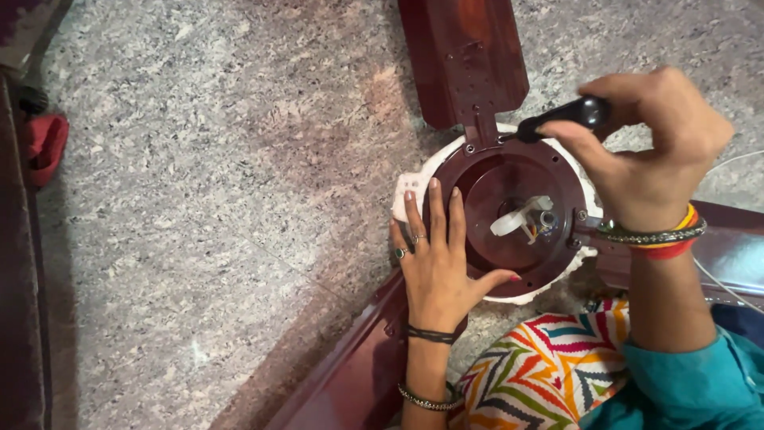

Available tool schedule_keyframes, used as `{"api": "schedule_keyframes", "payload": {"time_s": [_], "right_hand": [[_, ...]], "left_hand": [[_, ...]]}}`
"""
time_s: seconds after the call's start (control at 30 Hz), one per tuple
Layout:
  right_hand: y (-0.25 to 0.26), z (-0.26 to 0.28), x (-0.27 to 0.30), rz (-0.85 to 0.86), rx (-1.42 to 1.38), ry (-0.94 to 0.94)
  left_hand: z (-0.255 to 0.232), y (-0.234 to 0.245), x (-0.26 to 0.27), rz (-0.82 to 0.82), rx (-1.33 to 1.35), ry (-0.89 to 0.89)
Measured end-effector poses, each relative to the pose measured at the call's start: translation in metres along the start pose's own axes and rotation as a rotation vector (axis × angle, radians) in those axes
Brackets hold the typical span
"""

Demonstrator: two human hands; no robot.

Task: The person assembles a ceiling fan by attaching maroon blades to the motor housing using a screwdriver. They position each blade, align the screw holes, and tighten the screws to secure the blades in place.

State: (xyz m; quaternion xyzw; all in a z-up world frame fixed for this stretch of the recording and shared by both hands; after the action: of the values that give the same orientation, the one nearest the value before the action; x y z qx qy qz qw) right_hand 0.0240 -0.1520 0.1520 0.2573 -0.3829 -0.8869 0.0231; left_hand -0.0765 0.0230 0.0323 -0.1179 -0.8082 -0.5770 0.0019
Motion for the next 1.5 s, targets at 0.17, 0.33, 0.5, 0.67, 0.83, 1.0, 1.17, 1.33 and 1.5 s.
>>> {"api": "schedule_keyframes", "payload": {"time_s": [0.17, 0.33, 0.5, 0.67, 0.83, 1.0, 1.17, 1.33, 1.5], "right_hand": [[-0.006, -0.005, 0.000, 0.049, -0.022, -0.066], [-0.008, 0.005, -0.012, 0.192, -0.133, -0.027], [-0.015, 0.000, -0.017, 0.254, -0.539, -0.278], [-0.017, -0.009, -0.010, 0.181, -0.466, -0.330], [-0.020, -0.017, 0.003, 0.056, -0.345, -0.136], [-0.018, -0.033, 0.012, -0.011, 0.032, -0.114], [-0.020, -0.034, 0.014, 0.143, -0.302, -0.132], [-0.010, -0.019, 0.003, 0.262, -0.224, -0.129], [0.007, -0.002, -0.024, 0.453, 0.034, -0.153]], "left_hand": [[0.000, 0.000, 0.000, 0.001, -0.002, -0.002], [0.000, -0.002, 0.000, 0.017, -0.007, 0.002], [0.000, -0.002, 0.000, 0.022, 0.007, 0.004], [0.000, -0.002, 0.000, 0.030, 0.016, 0.008], [0.000, -0.002, -0.001, 0.048, 0.013, 0.012], [0.000, -0.003, -0.001, 0.049, 0.016, 0.011], [0.000, -0.002, -0.001, 0.037, 0.001, 0.008], [0.000, -0.002, -0.001, 0.020, 0.000, 0.005], [-0.001, -0.002, 0.002, -0.028, 0.000, 0.001]]}}
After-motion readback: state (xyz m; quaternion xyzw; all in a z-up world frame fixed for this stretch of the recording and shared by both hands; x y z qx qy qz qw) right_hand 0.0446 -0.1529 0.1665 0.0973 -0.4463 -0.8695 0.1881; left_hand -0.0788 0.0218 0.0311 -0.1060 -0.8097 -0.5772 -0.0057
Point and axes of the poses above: each hand's wrist, its own x-axis away from the middle knuckle, its own y-axis out of the back of the hand, z = x × y, the point moved 4 cm from there along -x, towards the middle knuckle, and after that the axes turned 14 degrees about -x, right-handed, at the moved point
